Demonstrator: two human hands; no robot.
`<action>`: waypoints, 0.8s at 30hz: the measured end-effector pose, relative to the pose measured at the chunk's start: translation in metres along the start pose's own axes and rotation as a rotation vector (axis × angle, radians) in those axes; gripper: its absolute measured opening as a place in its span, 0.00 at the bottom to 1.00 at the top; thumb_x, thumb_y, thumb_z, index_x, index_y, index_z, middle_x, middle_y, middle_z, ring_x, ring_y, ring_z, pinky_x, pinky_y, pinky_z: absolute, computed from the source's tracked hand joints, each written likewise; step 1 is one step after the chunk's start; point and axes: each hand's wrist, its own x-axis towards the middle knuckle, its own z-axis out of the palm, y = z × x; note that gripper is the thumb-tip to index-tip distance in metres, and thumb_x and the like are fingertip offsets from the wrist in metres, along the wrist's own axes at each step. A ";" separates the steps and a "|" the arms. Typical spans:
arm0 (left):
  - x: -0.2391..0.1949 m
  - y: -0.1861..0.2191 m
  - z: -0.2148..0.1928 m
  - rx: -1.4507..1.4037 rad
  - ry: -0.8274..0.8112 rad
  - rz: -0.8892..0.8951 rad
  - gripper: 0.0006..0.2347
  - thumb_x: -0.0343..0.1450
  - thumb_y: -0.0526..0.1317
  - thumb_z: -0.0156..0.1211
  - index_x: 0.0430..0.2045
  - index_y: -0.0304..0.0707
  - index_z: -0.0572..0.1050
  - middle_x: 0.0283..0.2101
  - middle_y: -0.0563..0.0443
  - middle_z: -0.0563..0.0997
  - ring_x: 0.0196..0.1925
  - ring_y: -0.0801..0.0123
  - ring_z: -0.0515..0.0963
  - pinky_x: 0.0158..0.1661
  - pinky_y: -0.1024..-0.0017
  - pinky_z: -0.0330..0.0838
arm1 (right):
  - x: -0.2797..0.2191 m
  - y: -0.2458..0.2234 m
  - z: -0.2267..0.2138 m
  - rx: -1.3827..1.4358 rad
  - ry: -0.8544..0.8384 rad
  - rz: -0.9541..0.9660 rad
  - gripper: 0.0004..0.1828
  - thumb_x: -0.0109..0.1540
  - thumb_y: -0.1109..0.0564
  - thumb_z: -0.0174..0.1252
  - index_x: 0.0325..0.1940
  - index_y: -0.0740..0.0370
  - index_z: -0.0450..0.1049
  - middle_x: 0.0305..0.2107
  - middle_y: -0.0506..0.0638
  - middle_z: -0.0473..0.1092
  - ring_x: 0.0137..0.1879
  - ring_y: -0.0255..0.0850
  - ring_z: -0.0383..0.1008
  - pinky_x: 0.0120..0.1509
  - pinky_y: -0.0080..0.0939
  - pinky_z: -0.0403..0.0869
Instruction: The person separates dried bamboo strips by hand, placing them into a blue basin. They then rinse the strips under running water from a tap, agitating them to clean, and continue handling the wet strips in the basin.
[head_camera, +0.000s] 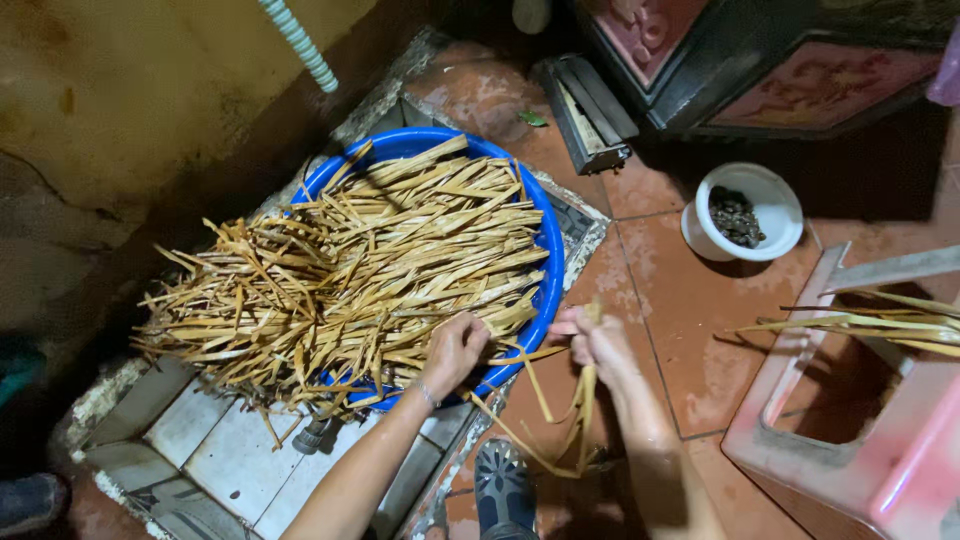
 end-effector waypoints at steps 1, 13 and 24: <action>-0.008 0.013 -0.004 -0.061 -0.015 -0.028 0.07 0.70 0.40 0.63 0.29 0.34 0.78 0.28 0.41 0.82 0.31 0.50 0.82 0.35 0.60 0.75 | 0.001 0.005 0.009 0.035 -0.017 0.071 0.22 0.68 0.48 0.49 0.53 0.71 0.69 0.43 0.67 0.79 0.15 0.33 0.60 0.16 0.35 0.63; -0.083 0.081 -0.018 -0.255 -0.115 0.155 0.07 0.70 0.35 0.62 0.38 0.32 0.76 0.35 0.43 0.81 0.34 0.60 0.81 0.36 0.66 0.76 | -0.013 0.005 0.042 0.309 -0.142 0.057 0.22 0.70 0.51 0.47 0.64 0.67 0.65 0.51 0.62 0.75 0.44 0.44 0.80 0.35 0.38 0.76; -0.063 0.072 -0.002 -0.131 -0.206 -0.064 0.11 0.75 0.44 0.55 0.44 0.38 0.79 0.31 0.40 0.84 0.34 0.52 0.84 0.37 0.61 0.76 | -0.036 -0.002 0.049 0.314 -0.136 -0.268 0.17 0.68 0.55 0.56 0.56 0.70 0.74 0.35 0.53 0.74 0.31 0.31 0.67 0.28 0.30 0.63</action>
